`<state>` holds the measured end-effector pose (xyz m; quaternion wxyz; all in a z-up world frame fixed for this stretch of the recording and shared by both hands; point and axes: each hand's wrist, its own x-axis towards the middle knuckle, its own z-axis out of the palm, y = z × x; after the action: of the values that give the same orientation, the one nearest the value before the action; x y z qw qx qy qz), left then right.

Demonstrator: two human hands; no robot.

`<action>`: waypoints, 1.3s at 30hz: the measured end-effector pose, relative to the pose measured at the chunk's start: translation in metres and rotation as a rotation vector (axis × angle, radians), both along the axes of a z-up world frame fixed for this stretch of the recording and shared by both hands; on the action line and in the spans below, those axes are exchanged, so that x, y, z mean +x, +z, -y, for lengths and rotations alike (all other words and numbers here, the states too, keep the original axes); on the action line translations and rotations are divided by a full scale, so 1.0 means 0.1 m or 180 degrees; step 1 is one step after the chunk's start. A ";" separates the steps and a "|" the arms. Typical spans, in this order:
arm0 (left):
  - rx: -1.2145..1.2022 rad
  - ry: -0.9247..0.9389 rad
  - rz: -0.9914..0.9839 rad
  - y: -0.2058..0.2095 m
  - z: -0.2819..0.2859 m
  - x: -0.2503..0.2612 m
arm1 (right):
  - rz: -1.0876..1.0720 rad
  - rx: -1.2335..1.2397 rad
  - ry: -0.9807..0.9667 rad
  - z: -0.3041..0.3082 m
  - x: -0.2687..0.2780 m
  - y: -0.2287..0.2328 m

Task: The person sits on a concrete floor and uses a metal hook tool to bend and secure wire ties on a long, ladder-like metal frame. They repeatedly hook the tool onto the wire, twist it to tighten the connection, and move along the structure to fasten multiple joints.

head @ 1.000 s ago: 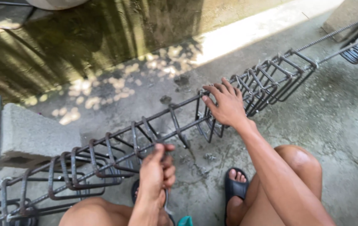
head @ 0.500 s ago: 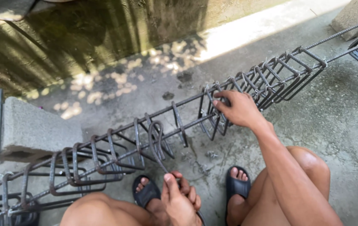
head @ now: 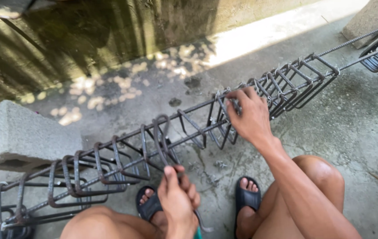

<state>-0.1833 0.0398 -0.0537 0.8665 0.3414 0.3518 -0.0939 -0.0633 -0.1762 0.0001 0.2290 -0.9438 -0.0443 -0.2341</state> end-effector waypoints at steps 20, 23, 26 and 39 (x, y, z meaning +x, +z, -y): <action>0.0227 -0.0501 0.0193 0.21 -0.20 0.57 | -0.1261 -0.0440 0.0374 -0.44 -0.21 -0.28; 0.0257 -0.1162 0.0087 0.13 -0.22 0.52 | -0.1361 -0.0507 0.0268 -0.42 -0.21 -0.32; 0.0442 -0.0741 0.0274 0.23 -0.16 0.38 | -0.1374 -0.0525 0.0273 -0.41 -0.23 -0.20; 0.0074 -0.1202 0.0303 -0.25 0.00 0.06 | -0.1789 -0.0495 0.0293 -0.33 -0.07 0.05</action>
<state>-0.1771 0.0402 -0.0790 0.8452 0.4153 0.2411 -0.2345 -0.0703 -0.1433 0.0049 0.1697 -0.9834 -0.0397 0.0512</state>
